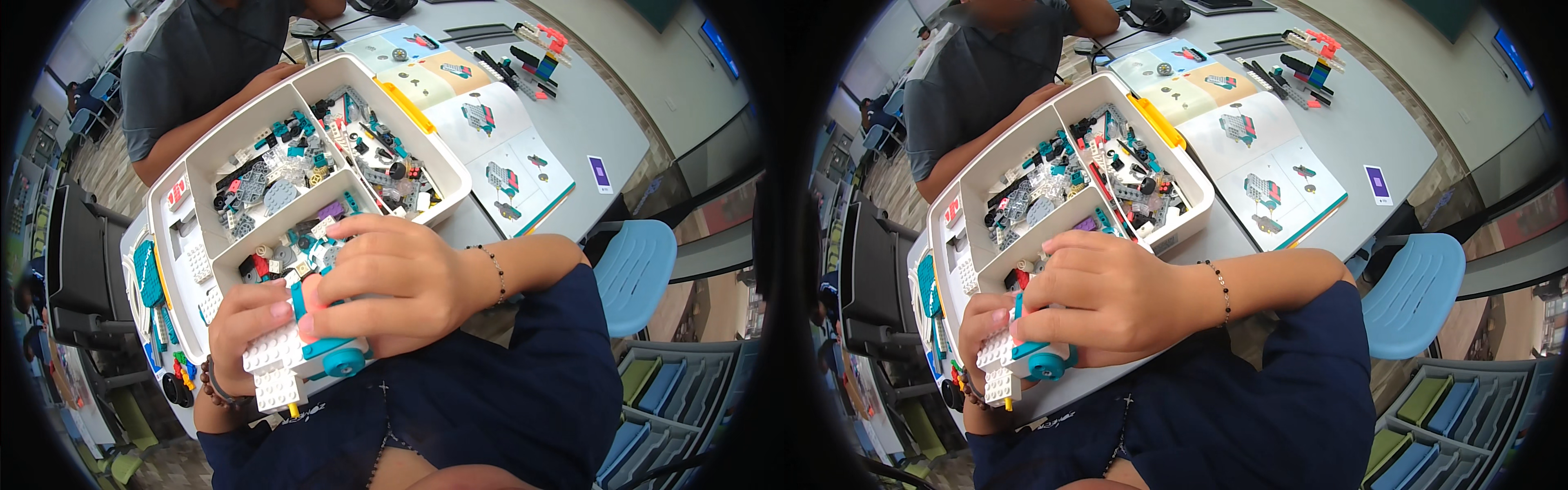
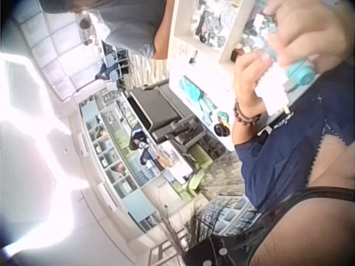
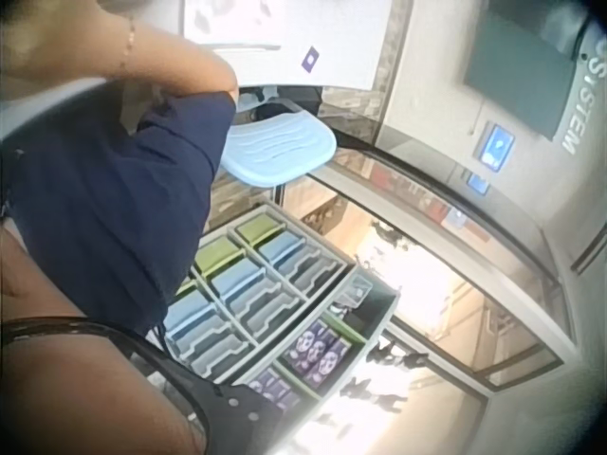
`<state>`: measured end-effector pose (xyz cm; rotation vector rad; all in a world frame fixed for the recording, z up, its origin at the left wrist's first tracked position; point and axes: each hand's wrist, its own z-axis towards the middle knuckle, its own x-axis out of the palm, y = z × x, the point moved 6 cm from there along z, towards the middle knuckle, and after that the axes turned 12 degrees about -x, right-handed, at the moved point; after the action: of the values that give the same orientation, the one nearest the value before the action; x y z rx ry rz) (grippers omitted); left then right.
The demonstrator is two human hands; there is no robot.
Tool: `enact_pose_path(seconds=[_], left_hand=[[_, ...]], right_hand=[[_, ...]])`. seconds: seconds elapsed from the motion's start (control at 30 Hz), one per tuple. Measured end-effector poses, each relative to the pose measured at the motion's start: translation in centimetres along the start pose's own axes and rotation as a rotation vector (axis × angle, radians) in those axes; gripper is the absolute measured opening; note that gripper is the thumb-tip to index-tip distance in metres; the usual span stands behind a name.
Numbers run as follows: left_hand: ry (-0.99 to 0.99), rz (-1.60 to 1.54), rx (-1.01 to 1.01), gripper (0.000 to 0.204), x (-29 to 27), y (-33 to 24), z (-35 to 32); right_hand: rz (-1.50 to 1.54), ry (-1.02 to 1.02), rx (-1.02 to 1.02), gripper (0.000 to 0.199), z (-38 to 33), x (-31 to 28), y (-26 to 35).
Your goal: The person assembles a small Lego model by selecting pieces from a compartmentalized tray and attaching them to a base structure. They add pink, teal, white, and yellow pieces, then insert a grey gear and a yellow axle, rotating the axle to test movement.
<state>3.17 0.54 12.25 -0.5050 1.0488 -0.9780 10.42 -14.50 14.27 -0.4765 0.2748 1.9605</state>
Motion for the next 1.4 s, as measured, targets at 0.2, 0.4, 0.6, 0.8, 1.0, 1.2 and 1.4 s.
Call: enact_pose_path(seconds=[0.2, 0.4, 0.6, 0.8, 1.0, 1.2, 1.4], left_hand=[[-0.012, 0.052, -0.020, 0.042, -0.3, 2.0, -1.1], [0.206, -0.254, -0.223, 0.044, 2.6, 3.9, -3.6], [0.348, -0.356, -0.254, 0.047, 6.7, 4.0, -3.9], [0.432, -0.473, -0.363, 0.048, 8.1, 5.8, -4.4], [0.503, -0.530, -0.423, 0.053, 8.5, 7.0, -4.6], [0.526, -0.576, -0.469, 0.055, 8.5, 7.5, -4.7], [0.541, -0.590, -0.505, 0.056, 8.5, 7.8, -4.7]], right_hand=[[0.171, 0.286, 0.205, 0.039, 1.3, -2.9, -2.7], [-0.434, 0.511, 1.001, 0.033, -7.7, -12.2, -16.3], [-0.555, 0.833, 1.236, 0.033, -17.9, -9.8, -21.8], [-0.616, 0.880, 1.228, 0.032, -17.3, -9.3, -21.6], [-0.655, 0.906, 1.190, 0.033, -17.2, -8.9, -21.4], [-0.645, 0.909, 1.183, 0.035, -16.8, -8.4, -21.5], [-0.649, 0.908, 1.148, 0.037, -16.7, -8.3, -21.5]])
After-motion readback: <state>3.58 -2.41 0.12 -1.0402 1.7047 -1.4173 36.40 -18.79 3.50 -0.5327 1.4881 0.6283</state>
